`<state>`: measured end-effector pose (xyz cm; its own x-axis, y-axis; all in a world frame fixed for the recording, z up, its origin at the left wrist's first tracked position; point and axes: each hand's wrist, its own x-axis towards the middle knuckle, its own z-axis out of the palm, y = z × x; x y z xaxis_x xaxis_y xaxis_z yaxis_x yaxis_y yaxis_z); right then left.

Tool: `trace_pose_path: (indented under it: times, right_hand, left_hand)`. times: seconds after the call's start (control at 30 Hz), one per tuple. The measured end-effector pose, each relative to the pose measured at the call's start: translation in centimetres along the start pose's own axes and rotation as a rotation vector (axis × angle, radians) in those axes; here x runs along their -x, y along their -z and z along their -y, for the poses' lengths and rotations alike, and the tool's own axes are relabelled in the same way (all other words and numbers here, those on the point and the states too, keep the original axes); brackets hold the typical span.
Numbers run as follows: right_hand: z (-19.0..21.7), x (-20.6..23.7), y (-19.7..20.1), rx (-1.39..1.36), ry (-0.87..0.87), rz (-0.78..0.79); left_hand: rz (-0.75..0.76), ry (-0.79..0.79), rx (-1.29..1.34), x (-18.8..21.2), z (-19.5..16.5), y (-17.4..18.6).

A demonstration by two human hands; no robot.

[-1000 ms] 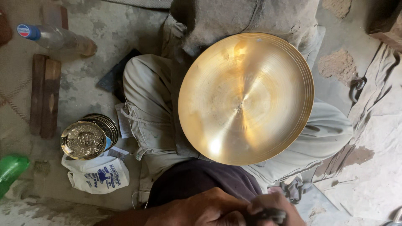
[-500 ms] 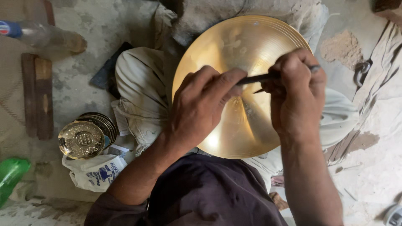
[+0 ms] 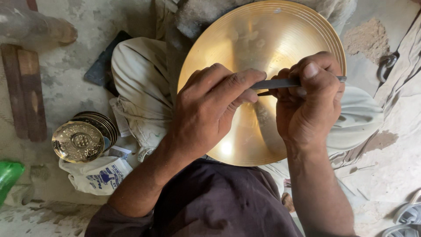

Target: The person sits on the floor holding a large brass plate on their lap and engraves lines into its surface with a handheld scribe, repositioning and rotating the plate between passes. They then switch to a flat file and scrape the engraved area, steadying the plate with the other hand.

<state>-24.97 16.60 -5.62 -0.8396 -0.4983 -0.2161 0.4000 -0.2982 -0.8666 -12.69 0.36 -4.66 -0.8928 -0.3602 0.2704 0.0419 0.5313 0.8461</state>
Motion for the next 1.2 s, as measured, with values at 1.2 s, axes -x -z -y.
trace_pose_path:
  times: [1.2]
  right_hand:
    - [7.7, 7.8, -1.8, -0.227, -0.386, 0.065]
  left_hand:
    - [-0.011, 0.413, 0.383, 1.9, -0.5, -1.2]
